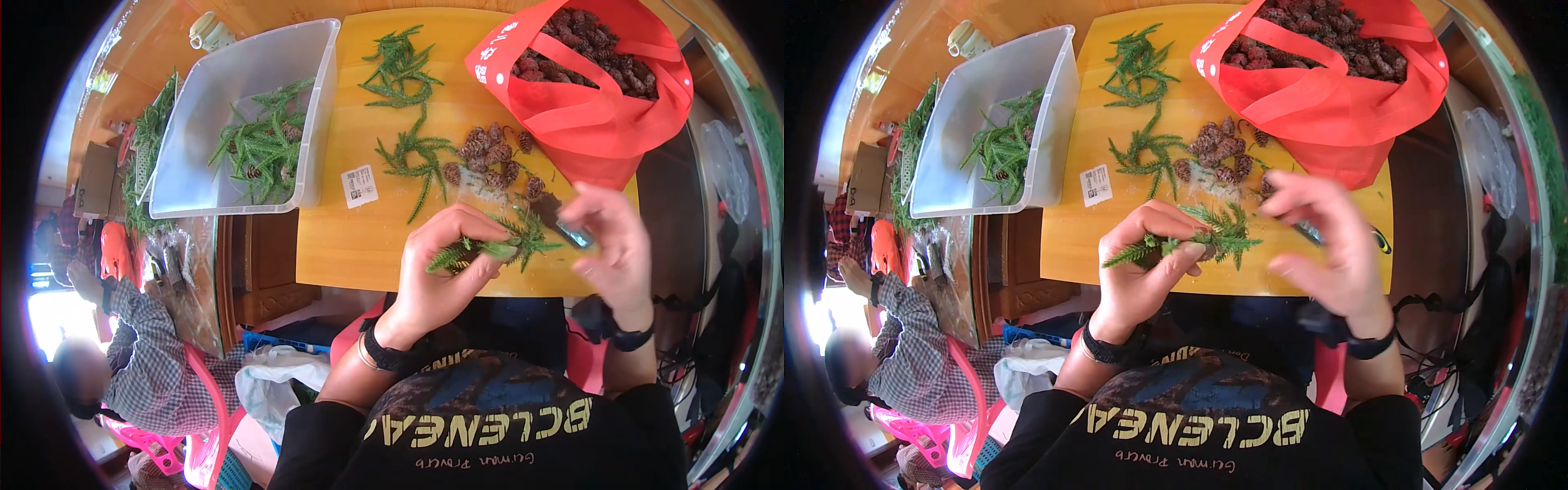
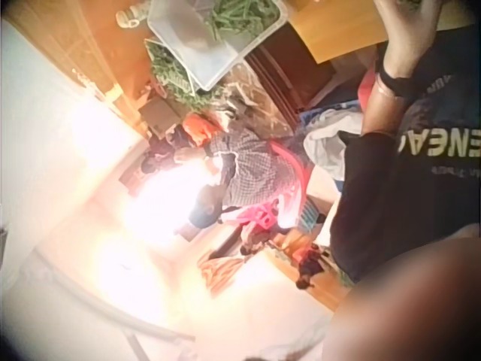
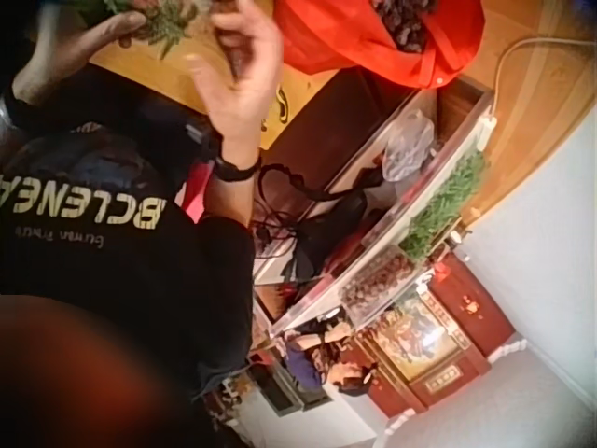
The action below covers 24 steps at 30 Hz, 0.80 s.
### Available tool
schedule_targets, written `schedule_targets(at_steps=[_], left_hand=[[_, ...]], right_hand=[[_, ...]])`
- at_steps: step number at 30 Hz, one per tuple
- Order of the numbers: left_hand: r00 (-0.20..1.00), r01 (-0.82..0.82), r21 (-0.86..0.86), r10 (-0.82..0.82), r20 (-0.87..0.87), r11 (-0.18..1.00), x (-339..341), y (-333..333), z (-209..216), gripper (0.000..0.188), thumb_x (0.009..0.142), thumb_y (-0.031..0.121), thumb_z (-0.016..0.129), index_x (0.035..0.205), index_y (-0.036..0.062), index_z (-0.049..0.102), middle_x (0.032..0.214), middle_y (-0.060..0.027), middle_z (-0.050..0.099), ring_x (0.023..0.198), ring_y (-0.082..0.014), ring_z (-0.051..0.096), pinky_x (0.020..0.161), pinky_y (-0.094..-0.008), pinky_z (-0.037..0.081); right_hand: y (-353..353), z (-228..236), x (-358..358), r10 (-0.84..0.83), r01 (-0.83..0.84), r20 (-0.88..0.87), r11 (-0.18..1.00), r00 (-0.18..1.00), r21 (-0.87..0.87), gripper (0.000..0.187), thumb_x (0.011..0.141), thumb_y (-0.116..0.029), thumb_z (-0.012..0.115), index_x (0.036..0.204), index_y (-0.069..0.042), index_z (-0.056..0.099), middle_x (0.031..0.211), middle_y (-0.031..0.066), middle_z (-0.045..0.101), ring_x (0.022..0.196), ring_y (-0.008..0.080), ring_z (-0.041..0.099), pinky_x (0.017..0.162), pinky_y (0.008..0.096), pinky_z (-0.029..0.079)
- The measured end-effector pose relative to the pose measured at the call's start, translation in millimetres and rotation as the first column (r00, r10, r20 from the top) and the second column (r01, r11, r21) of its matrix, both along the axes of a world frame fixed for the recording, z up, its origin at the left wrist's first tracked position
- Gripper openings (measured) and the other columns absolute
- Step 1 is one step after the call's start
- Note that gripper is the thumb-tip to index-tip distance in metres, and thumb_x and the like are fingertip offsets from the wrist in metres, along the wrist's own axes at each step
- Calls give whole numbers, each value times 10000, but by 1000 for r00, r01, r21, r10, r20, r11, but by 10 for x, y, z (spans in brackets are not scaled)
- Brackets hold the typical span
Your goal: Trimming and processing small plant stems and flowers using cutters at a workbench.
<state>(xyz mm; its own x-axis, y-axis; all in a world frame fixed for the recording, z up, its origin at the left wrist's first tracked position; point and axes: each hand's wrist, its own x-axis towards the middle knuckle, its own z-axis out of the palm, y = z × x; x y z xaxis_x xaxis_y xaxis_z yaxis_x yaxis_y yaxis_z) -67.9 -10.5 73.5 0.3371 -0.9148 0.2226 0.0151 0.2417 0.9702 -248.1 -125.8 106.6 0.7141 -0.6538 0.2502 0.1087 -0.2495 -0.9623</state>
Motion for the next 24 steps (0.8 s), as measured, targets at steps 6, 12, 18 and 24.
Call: schedule_targets(at_steps=[6,12,18,24], left_hand=[[923,205,45,-178,-341,978,112,34,91,103,842,45,634,904,13,558,903,-63,601,743,-78,569,584,-191,475],[813,363,-33,-333,-477,931,184,30,35,94,851,61,609,916,41,544,928,-73,613,714,-73,556,541,-189,444],[823,361,102,-266,-501,927,162,55,100,224,776,191,672,833,26,530,789,-162,570,560,-97,467,467,-201,351],[744,464,50,-358,-564,885,125,2,115,248,734,204,702,804,29,541,751,-161,569,576,-143,497,493,-238,383]], right_hand=[[-512,-449,-957,-474,-88,-710,797,521,-598,391,652,-43,709,990,-32,514,996,148,522,972,362,498,836,369,421],[-485,-690,-1126,-430,-37,-724,847,540,-530,363,623,-32,722,899,-32,486,986,141,485,950,338,502,814,362,431],[-444,-662,-1276,-495,116,-608,825,621,-553,179,670,-24,594,792,-10,463,843,133,434,748,302,481,650,340,415],[-199,-159,-1175,-291,132,-538,940,791,-314,131,679,-83,530,758,15,564,591,42,416,557,68,328,486,246,264]])
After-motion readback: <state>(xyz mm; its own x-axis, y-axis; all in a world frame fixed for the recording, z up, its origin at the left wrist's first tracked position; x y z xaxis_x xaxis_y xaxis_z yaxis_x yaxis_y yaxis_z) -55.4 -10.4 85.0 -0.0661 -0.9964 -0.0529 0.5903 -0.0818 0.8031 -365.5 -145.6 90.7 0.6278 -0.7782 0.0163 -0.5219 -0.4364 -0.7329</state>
